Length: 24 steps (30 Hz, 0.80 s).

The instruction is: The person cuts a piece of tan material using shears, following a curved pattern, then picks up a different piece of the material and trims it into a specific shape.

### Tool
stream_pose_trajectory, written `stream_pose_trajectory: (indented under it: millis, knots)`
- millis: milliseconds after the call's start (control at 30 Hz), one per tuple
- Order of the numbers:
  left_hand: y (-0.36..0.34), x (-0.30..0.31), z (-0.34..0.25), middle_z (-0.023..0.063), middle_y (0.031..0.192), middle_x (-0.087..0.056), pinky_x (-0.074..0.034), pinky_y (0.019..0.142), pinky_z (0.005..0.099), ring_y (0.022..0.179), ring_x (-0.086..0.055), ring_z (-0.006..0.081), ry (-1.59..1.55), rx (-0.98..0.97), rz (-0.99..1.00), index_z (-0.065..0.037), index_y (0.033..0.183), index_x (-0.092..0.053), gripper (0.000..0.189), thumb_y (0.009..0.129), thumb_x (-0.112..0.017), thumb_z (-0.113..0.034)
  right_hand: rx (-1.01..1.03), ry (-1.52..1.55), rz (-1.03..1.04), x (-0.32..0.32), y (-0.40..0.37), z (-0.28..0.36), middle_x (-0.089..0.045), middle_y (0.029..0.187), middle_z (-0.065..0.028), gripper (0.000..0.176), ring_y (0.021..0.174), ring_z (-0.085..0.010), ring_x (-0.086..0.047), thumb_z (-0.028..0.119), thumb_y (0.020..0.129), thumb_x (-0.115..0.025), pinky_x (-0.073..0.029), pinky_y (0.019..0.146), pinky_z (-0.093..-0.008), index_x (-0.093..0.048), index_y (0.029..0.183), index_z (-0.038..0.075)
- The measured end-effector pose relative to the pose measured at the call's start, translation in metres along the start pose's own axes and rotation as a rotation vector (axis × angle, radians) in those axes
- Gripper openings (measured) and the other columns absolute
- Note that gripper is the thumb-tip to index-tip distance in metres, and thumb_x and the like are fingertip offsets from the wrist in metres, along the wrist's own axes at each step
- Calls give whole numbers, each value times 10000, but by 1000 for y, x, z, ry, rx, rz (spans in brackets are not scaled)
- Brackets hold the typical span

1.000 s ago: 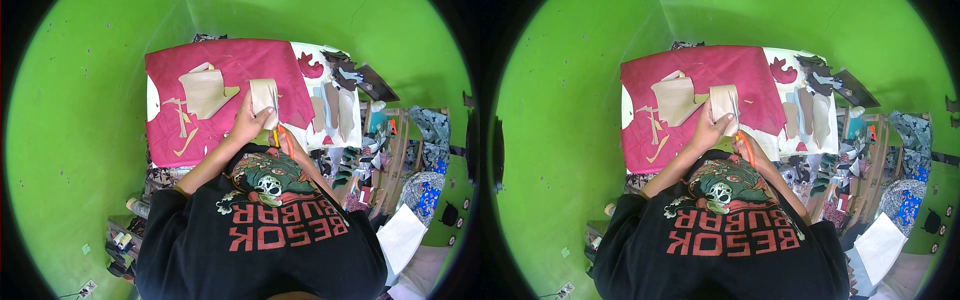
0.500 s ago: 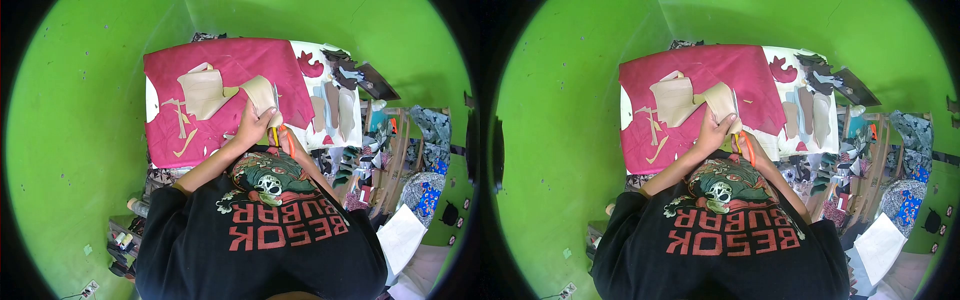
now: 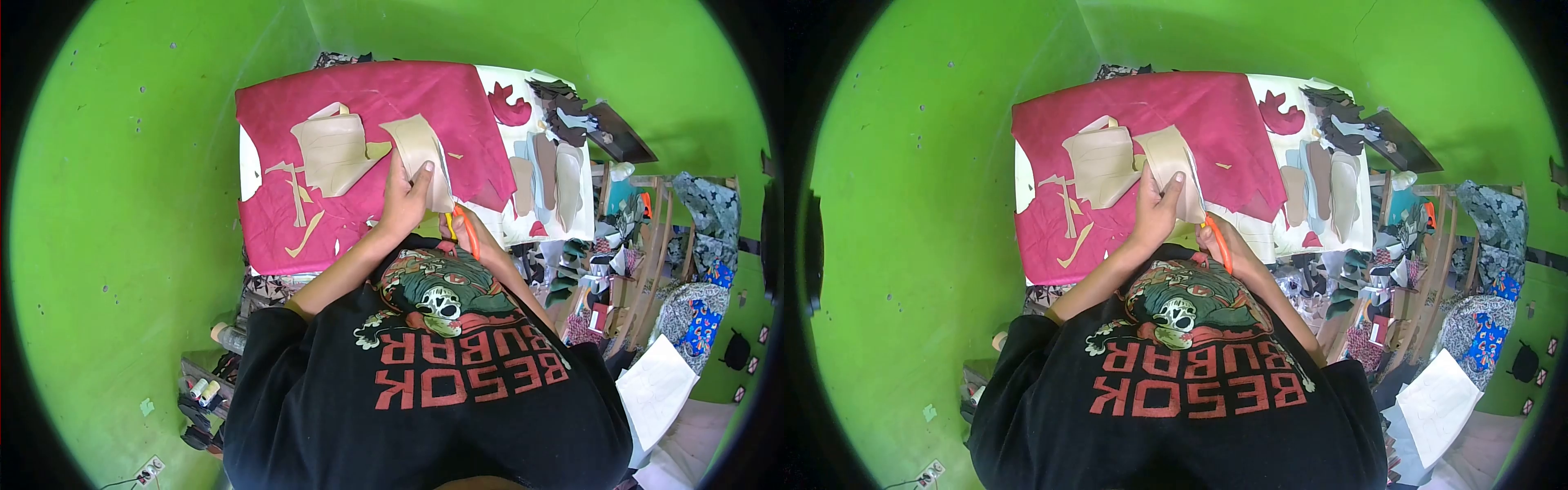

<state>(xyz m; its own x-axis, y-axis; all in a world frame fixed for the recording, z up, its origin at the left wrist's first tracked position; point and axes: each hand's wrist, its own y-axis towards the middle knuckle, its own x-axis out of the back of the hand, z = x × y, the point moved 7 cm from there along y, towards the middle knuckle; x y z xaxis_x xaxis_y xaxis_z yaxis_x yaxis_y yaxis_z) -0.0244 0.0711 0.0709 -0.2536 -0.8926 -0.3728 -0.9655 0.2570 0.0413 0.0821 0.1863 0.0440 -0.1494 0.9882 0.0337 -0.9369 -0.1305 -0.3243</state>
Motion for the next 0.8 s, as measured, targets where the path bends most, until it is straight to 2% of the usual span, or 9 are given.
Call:
stream_pose_trajectory:
  millis: [100, 233, 467, 633, 733, 800]
  knots:
    - [2, -1, 1, 105, 1228, -583, -441, 993, 308, 1139, -554, 158, 122, -9, 27, -4, 1363, -416, 373, 1018, -552, -42, -12, -19, -24, -1, -3, 2, -415, 753, 7, 843, 665, -108, -402, 863, 870, -389, -404, 574, -290, -476, 954, 28]
    - [0, -3, -2, 122, 1256, -567, -412, 1027, 315, 1179, -531, 180, 100, 5, 12, -5, 1386, -384, 406, 1014, -546, -27, -3, 4, -23, -2, -3, 7, -439, 771, -4, 865, 679, -106, -425, 873, 861, -384, -432, 590, -289, -477, 958, 19]
    - [3, -3, 5, 133, 1279, -554, -401, 1045, 322, 1192, -522, 186, 91, 12, 7, -8, 1395, -362, 436, 1007, -559, -23, -79, 43, 14, 0, 1, -10, -445, 777, -4, 872, 675, -100, -417, 875, 852, -408, -419, 590, -282, -477, 979, 15]
    - [2, -3, 1, 134, 1283, -547, -402, 1044, 320, 1187, -526, 182, 56, 42, 6, -9, 1394, -361, 449, 998, -572, -18, -74, 66, 13, -3, -3, 4, -474, 834, -29, 882, 736, -116, -444, 877, 848, -402, -447, 668, -292, -477, 1024, 16]
    - [1, -3, 0, 133, 1262, -555, -410, 1039, 321, 1179, -531, 182, 87, 22, 49, -7, 1384, -369, 446, 991, -580, -14, -74, 13, -46, 4, -1, -26, -513, 910, -59, 897, 817, -138, -486, 876, 854, -385, -465, 724, -311, -476, 1064, 9]
    - [3, -2, 4, 129, 1238, -565, -415, 1034, 324, 1172, -535, 180, 214, 44, 79, -7, 1368, -379, 429, 988, -578, -13, -86, 22, -37, 5, 2, -36, -529, 951, -74, 904, 861, -149, -507, 873, 857, -376, -472, 759, -317, -477, 1082, 3]
